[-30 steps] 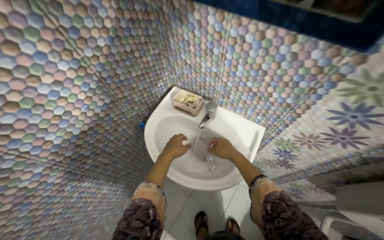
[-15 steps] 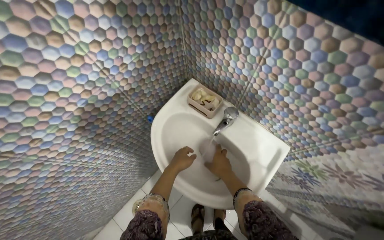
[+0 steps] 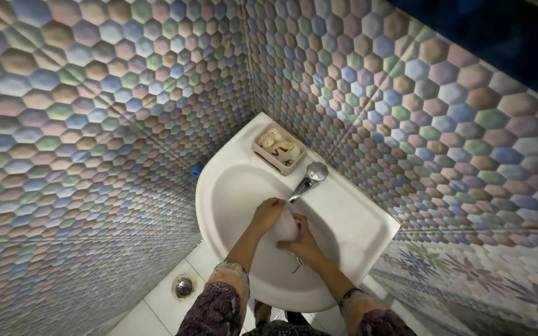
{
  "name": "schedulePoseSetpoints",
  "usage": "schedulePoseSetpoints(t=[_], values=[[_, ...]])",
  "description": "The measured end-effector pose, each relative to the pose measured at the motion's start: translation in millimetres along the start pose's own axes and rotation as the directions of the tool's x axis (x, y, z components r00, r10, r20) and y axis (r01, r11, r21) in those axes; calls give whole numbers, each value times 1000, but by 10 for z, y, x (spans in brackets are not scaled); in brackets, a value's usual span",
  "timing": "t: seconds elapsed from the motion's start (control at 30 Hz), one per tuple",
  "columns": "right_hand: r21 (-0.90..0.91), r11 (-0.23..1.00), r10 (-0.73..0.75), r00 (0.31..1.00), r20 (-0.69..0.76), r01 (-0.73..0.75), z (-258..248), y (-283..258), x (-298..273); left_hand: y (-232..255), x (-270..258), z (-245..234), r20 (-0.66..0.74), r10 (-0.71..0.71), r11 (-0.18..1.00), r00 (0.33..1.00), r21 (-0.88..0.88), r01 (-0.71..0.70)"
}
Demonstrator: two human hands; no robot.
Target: The person washes their hands at a corner sink, then uses a green sponge and soap to scrub the basin, faucet, and a soap dispenser.
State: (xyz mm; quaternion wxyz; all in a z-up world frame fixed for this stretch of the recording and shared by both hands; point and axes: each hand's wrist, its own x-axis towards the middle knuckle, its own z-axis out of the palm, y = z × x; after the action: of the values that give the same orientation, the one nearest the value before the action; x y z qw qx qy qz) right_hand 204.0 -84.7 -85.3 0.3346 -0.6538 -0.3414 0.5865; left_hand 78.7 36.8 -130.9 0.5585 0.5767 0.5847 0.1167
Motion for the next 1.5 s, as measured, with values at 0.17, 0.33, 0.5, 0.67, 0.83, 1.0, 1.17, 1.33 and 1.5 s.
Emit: schedulePoseSetpoints(t=[0.17,0.33,0.5,0.67,0.83,1.0,1.17,1.33,1.5], values=[[113,992,53,997,54,-59,-182,32,68,209,13,-26,62,-277,898,959,-339,281],[403,909,112,994,4,-104,-173,195,300,198,-233,-38,113,-219,702,969,-672,237],[254,960,185,947,-263,-117,6,316,746,84,-246,-10,-58,-66,785,996,-620,16],[-252,966,-36,931,-364,-61,168,201,1119,85,-328,-219,-378,72,973,923,-177,-148],[-576,778,-482,827,-288,252,415,-247,894,477,-547,-466,-266,-364,878,892,-418,234],[-717,569,-581,814,-5,402,370,-669,458,470,-586,-591,-149,-480,727,865,-619,296],[-850,458,-373,924,83,261,214,-901,274,506,-614,-621,-45,-535,709,844,-567,419],[-861,481,-178,980,89,165,106,-878,230,790,-788,-843,-215,-390,918,895,-169,359],[-462,886,78,993,87,-29,9,-553,524,1106,-946,-1152,-315,-316,938,895,40,345]])
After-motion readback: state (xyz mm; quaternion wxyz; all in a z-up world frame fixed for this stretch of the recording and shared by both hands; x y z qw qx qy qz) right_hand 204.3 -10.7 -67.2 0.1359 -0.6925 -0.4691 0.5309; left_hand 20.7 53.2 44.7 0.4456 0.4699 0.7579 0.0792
